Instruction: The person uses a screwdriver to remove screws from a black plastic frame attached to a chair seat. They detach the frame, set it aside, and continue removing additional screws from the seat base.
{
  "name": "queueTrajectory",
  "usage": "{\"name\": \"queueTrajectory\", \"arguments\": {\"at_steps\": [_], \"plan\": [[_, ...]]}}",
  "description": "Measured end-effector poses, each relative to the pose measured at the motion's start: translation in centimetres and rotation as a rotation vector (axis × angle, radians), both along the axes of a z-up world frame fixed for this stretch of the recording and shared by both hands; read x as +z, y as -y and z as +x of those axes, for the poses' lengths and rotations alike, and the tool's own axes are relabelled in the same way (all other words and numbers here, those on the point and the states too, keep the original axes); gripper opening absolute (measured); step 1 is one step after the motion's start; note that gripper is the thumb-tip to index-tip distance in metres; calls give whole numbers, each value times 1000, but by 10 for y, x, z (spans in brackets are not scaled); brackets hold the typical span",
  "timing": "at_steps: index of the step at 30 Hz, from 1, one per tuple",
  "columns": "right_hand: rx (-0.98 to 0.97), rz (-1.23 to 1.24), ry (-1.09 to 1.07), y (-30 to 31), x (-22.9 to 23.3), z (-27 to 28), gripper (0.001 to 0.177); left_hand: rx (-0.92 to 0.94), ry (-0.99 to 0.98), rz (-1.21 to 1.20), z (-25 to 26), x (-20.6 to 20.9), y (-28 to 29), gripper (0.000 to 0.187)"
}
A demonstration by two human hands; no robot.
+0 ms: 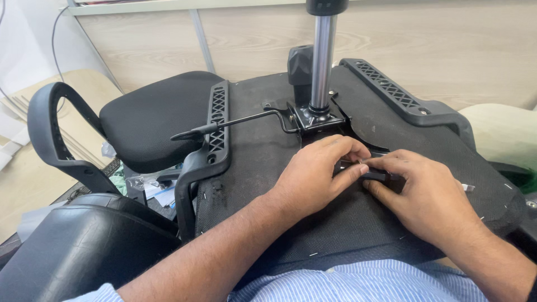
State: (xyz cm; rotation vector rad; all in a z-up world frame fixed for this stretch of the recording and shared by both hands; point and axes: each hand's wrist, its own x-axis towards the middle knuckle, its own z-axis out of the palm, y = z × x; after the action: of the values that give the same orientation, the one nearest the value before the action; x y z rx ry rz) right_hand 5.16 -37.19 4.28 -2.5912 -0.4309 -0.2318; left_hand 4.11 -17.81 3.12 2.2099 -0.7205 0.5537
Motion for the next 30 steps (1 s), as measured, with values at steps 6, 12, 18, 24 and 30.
{"name": "queueTrajectory", "arguments": {"at_steps": [6, 12, 18, 24, 30], "plan": [[15, 29, 76, 6, -4, 2, 34, -59, -4, -40, 10, -2, 4, 22], [-122, 0, -4, 21, -3, 6, 33, -144, 50, -127, 29, -6, 21, 21], [-261, -118, 71, 54, -8, 23, 40, -239, 157, -187, 64, -7, 53, 19], [-420, -193, 93, 85, -20, 33, 46, -199, 223, -137, 82, -11, 86, 20], [-651, -210, 41, 113, -25, 31, 46, -187, 197, -71, 92, -16, 114, 21]]}}
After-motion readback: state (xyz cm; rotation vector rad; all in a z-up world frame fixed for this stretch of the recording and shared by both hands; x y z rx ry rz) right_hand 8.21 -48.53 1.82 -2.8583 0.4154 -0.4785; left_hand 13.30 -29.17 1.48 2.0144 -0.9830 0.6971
